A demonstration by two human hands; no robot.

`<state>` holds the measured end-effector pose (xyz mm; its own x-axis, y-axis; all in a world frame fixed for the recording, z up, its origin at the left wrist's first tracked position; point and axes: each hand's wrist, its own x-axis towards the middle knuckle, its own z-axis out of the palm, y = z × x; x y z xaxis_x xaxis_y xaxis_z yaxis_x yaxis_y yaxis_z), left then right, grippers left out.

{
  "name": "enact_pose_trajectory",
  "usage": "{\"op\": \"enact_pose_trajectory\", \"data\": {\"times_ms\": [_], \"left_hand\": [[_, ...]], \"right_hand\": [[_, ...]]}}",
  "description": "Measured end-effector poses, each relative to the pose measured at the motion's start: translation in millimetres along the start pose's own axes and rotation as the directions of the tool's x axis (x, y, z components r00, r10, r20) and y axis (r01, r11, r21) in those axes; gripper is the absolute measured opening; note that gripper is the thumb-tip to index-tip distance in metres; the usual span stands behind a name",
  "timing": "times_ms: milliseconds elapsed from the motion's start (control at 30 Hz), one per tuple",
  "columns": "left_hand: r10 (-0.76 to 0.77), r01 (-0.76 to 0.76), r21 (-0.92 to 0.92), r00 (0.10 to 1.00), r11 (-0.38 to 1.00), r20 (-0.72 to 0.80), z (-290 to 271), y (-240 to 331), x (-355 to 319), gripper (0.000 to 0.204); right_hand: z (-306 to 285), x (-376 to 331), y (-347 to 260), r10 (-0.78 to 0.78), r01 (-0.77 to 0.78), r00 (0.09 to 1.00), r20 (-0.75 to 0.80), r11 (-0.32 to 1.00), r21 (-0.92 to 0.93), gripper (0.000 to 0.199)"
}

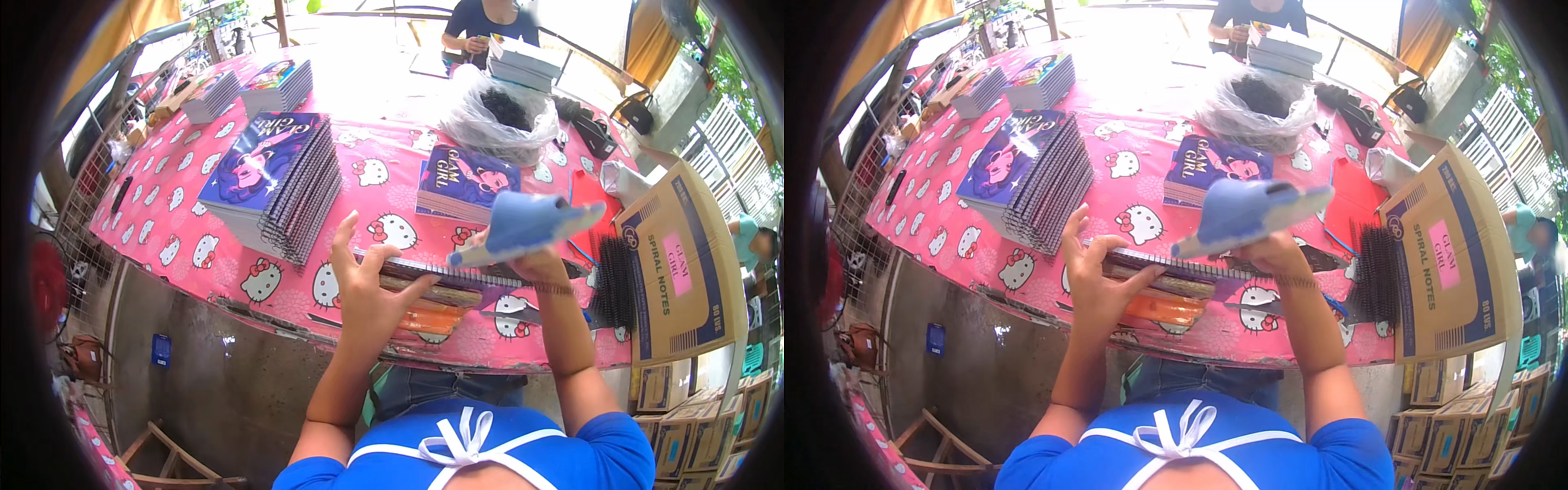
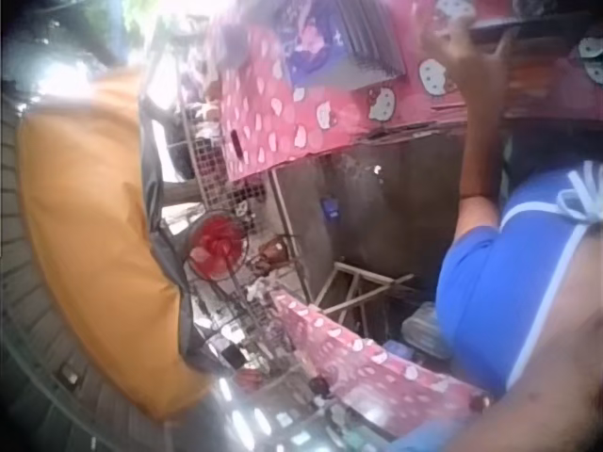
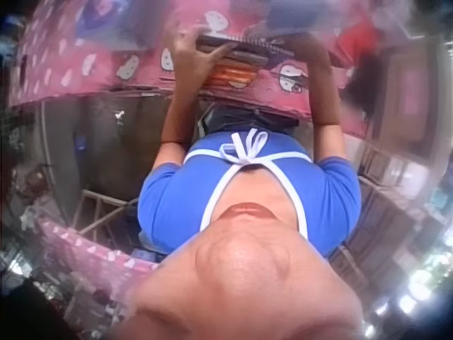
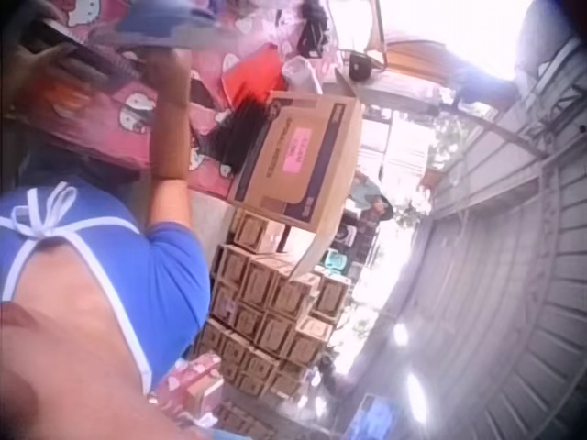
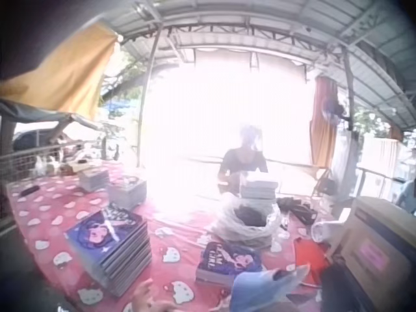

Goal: The person assembles spiral-bound notebooks by aligning a cover onto a stack of pages, threading a spiral wire through the holes using a small handheld tool, and then placing the finished notebook onto a stack.

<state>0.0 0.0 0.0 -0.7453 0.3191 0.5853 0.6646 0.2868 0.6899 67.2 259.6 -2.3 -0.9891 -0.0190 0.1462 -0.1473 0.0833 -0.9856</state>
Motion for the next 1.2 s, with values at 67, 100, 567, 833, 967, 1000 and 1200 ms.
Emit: {"op": "enact_pose_trajectory", "data": {"times_ms": [67,100,567,833,967,1000,1200], "left_hand": [[-0.068,0.069,-0.135,0.998,0.988,0.011,10.5,-0.7,-8.7,0.048],[0.043,-0.041,-0.055,0.999,0.998,0.019,-18.6,-9.0,18.8,0.048],[-0.313,0.253,-0.758,0.947,0.601,0.068,-12.2,-37.6,-7.4,0.048],[-0.374,0.369,-0.723,0.913,0.584,0.164,-21.7,-46.1,-8.7,0.033],[-0.296,0.322,-0.819,0.935,0.475,0.196,-16.3,-45.6,4.7,0.032],[-0.210,0.305,-0.804,0.951,0.510,0.227,-13.8,-58.4,5.1,0.030],[0.339,-0.408,-0.436,0.913,0.802,-0.228,-64.4,13.6,41.3,0.029]], "right_hand": [[20.0,14.6,5.0,-0.023,0.022,1.000,-0.004,0.985,-0.173,0.054],[28.1,25.2,-4.9,-0.074,0.061,0.996,-0.047,0.970,-0.235,0.052],[51.4,54.8,-19.0,-0.178,0.101,0.983,-0.042,0.722,-0.684,0.028],[42.5,40.8,2.3,-0.197,-0.023,0.970,-0.143,0.509,-0.861,0.037],[38.1,-33.5,-0.3,-0.153,-0.095,0.970,-0.191,0.485,-0.869,0.061],[36.9,-53.2,-3.5,-0.169,-0.143,0.954,-0.249,0.474,-0.869,0.063],[-21.8,-208.1,35.2,0.039,-0.712,0.694,-0.719,0.184,-0.677,0.067]]}}
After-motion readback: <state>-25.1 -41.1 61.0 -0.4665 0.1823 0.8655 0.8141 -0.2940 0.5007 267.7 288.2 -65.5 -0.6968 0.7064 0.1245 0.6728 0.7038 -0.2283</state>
